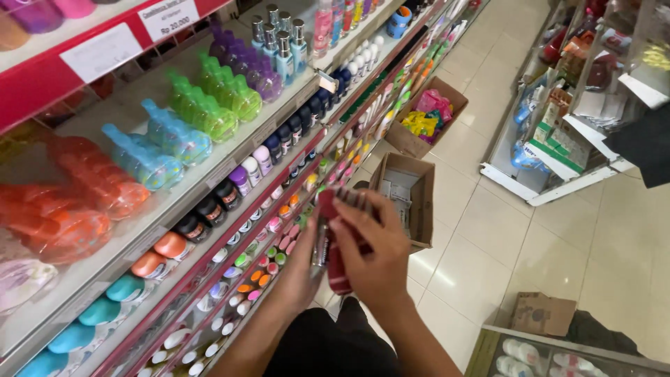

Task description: Restock items on a grocery store shelf and wipe down the packaging.

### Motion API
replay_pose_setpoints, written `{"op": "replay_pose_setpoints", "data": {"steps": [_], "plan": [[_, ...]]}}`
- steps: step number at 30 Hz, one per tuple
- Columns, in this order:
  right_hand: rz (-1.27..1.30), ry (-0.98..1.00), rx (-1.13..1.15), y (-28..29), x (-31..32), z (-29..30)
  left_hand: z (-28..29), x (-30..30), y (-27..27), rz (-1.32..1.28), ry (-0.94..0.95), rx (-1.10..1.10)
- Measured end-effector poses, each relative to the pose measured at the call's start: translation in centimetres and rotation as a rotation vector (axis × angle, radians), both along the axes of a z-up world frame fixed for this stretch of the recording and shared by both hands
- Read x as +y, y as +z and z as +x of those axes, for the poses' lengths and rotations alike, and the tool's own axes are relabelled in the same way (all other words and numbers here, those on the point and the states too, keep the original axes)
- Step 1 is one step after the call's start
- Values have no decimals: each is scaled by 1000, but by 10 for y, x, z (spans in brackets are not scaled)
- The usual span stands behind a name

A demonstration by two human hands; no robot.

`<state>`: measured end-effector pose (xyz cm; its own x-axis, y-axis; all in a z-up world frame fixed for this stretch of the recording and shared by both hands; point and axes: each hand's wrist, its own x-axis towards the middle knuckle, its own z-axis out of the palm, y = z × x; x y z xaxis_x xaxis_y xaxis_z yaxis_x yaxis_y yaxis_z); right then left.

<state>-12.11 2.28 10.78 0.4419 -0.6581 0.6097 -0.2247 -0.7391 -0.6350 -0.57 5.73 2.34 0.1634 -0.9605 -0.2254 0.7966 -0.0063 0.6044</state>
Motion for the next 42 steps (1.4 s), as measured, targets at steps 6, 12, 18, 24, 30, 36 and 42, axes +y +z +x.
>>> {"op": "replay_pose_setpoints", "data": {"steps": [6, 12, 18, 24, 30, 36, 42], "plan": [[17, -34, 41, 8, 32, 4, 6, 9, -25, -44, 99, 18], [15, -63, 50, 19, 31, 2, -12, 19, 6, -171, 61, -290], [-63, 93, 57, 13, 45, -7, -1, 25, 31, -730, -52, 371], [-34, -45, 71, 22, 39, -7, -6, 30, 52, -297, 131, -445], [-13, 155, 85, 17, 47, -14, -1, 41, 38, -210, 29, -233], [64, -27, 58, 6, 23, -11, -13, 37, 14, -151, -81, 31], [243, 27, 120, -14, -14, -25, -13, 34, -10, -61, 41, -62]]}}
